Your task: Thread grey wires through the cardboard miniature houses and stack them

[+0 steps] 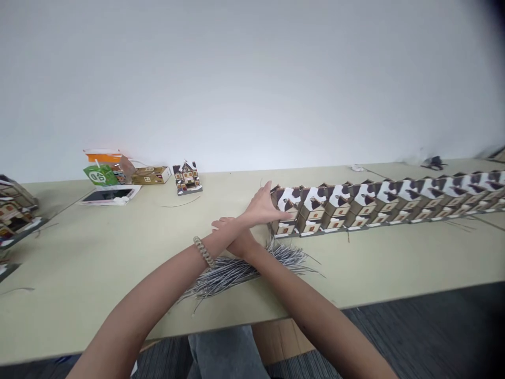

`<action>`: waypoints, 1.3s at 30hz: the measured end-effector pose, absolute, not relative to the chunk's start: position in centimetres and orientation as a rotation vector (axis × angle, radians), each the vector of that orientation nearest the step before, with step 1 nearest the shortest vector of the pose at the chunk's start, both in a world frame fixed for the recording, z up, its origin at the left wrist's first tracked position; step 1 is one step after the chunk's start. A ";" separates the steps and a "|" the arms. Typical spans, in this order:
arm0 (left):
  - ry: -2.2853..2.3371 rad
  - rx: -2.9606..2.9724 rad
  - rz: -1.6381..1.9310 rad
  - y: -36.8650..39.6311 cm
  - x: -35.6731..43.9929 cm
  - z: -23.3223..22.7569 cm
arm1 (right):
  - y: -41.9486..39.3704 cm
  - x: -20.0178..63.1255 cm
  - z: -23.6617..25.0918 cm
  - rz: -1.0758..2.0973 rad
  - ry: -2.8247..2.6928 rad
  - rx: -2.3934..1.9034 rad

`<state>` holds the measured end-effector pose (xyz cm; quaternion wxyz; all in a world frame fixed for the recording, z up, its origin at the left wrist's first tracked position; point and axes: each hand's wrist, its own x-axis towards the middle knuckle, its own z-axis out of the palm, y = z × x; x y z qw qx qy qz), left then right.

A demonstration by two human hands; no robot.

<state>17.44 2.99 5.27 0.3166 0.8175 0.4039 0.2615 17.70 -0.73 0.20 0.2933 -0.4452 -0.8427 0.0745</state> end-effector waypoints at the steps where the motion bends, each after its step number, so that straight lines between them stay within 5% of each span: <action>1: 1.056 2.111 0.742 3.1 17.2 5.4 | -0.8 17.7 0.0 0.237 -2.248 -1.189; 12: 0.858 1.716 0.940 4.0 12.8 8.4 | -1.7 17.5 1.4 0.969 -2.442 -0.762; 25: 0.930 1.571 1.286 4.2 2.3 9.7 | -1.4 19.0 2.5 1.091 -2.569 -0.845; 34: 1.147 1.614 1.219 4.2 -7.1 5.2 | -2.2 20.2 5.8 1.225 -1.182 -0.480; 39: 1.071 1.729 1.068 3.9 -6.3 4.2 | -1.9 20.2 5.9 1.293 -0.950 -0.463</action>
